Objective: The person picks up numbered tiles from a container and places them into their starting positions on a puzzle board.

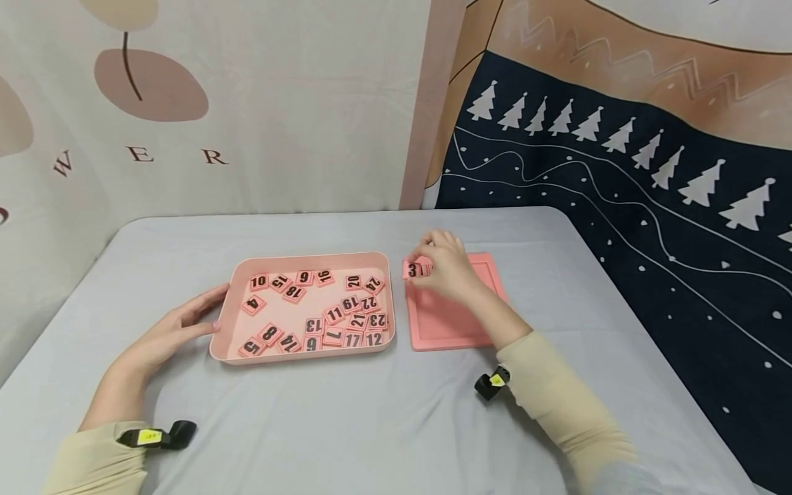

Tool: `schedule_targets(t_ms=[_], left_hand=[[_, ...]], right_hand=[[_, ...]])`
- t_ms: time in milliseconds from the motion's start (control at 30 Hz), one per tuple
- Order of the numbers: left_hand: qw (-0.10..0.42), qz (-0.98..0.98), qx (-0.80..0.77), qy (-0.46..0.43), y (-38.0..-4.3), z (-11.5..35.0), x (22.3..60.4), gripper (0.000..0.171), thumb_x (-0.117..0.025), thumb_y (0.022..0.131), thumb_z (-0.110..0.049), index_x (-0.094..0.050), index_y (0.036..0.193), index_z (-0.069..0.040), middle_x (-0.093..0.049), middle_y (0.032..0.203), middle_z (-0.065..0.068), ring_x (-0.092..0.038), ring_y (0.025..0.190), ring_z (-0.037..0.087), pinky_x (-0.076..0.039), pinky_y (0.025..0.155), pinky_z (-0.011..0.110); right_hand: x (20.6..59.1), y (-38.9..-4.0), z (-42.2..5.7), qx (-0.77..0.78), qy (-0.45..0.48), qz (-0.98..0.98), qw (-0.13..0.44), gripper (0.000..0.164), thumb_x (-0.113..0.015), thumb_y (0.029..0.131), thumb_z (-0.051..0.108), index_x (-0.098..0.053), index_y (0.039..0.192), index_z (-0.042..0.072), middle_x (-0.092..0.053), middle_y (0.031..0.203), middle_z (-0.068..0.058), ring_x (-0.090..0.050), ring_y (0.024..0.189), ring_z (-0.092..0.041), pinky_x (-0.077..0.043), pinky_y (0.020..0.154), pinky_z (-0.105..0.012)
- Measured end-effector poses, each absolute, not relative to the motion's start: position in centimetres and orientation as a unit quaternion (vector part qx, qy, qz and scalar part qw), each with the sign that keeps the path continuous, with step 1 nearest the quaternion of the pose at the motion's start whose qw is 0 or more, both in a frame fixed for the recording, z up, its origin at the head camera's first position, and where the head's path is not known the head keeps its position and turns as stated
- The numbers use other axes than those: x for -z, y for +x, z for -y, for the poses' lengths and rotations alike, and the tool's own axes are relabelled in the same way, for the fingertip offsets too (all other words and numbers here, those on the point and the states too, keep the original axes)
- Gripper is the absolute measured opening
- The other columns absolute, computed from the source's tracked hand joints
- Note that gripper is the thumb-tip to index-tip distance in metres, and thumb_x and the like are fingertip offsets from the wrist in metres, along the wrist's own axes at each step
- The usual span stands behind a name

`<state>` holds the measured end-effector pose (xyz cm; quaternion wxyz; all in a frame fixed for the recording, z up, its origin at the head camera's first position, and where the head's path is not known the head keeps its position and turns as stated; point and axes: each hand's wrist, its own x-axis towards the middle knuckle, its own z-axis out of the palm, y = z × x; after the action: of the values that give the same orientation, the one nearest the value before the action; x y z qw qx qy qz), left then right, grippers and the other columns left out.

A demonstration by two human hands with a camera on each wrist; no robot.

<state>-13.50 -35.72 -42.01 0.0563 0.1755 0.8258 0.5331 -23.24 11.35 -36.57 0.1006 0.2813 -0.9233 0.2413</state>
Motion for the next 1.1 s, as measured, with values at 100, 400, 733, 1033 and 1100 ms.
schedule_targets(t_ms=[100, 400, 733, 1033, 1100], left_hand=[[0.057, -0.825, -0.534, 0.179, -13.5, 35.7, 42.0, 0.064, -0.057, 0.092, 0.003, -0.031, 0.149, -0.005, -0.034, 0.151, 0.001, -0.029, 0.132, -0.005, -0.025, 0.098, 0.008], [0.058, -0.825, -0.534, 0.174, -13.5, 35.6, 41.9, 0.064, -0.058, 0.092, 0.002, -0.031, 0.149, -0.006, -0.034, 0.151, 0.003, -0.029, 0.131, -0.005, -0.026, 0.097, 0.008], [0.058, -0.823, -0.536, 0.176, -13.4, 35.6, 41.9, 0.064, -0.058, 0.092, 0.002, -0.031, 0.149, -0.005, -0.034, 0.151, 0.003, -0.030, 0.131, -0.006, -0.026, 0.097, 0.008], [0.058, -0.823, -0.537, 0.176, -13.4, 35.6, 41.9, 0.064, -0.057, 0.092, 0.002, -0.030, 0.149, -0.004, -0.034, 0.151, 0.001, -0.030, 0.130, -0.007, -0.027, 0.097, 0.008], [0.058, -0.823, -0.536, 0.176, -13.4, 35.6, 41.9, 0.064, -0.057, 0.092, 0.002, -0.030, 0.149, -0.004, -0.035, 0.151, -0.001, -0.030, 0.130, -0.007, -0.026, 0.097, 0.008]], right_hand=[[37.2, -23.5, -13.1, -0.238, 0.271, 0.927, 0.104, 0.026, -0.084, 0.072, 0.024, -0.072, 0.094, 0.016, -0.049, 0.110, -0.006, -0.040, 0.107, -0.025, -0.029, 0.095, -0.043], [39.2, -24.7, -16.5, -0.223, 0.230, 0.943, 0.093, 0.028, -0.084, 0.072, 0.028, -0.072, 0.094, 0.015, -0.052, 0.115, -0.008, -0.041, 0.109, -0.027, -0.029, 0.095, -0.044], [40.5, -26.3, -18.8, -0.224, 0.230, 0.944, 0.076, 0.032, -0.083, 0.072, 0.026, -0.073, 0.098, 0.011, -0.052, 0.113, -0.009, -0.041, 0.108, -0.029, -0.028, 0.093, -0.044], [40.5, -27.1, -19.0, -0.214, 0.247, 0.944, 0.050, 0.033, -0.083, 0.073, 0.025, -0.074, 0.102, 0.011, -0.052, 0.112, -0.010, -0.040, 0.107, -0.029, -0.028, 0.091, -0.044], [40.5, -27.2, -19.0, -0.211, 0.248, 0.944, 0.048, 0.033, -0.082, 0.074, 0.025, -0.074, 0.103, 0.011, -0.052, 0.112, -0.009, -0.041, 0.106, -0.028, -0.028, 0.090, -0.044]])
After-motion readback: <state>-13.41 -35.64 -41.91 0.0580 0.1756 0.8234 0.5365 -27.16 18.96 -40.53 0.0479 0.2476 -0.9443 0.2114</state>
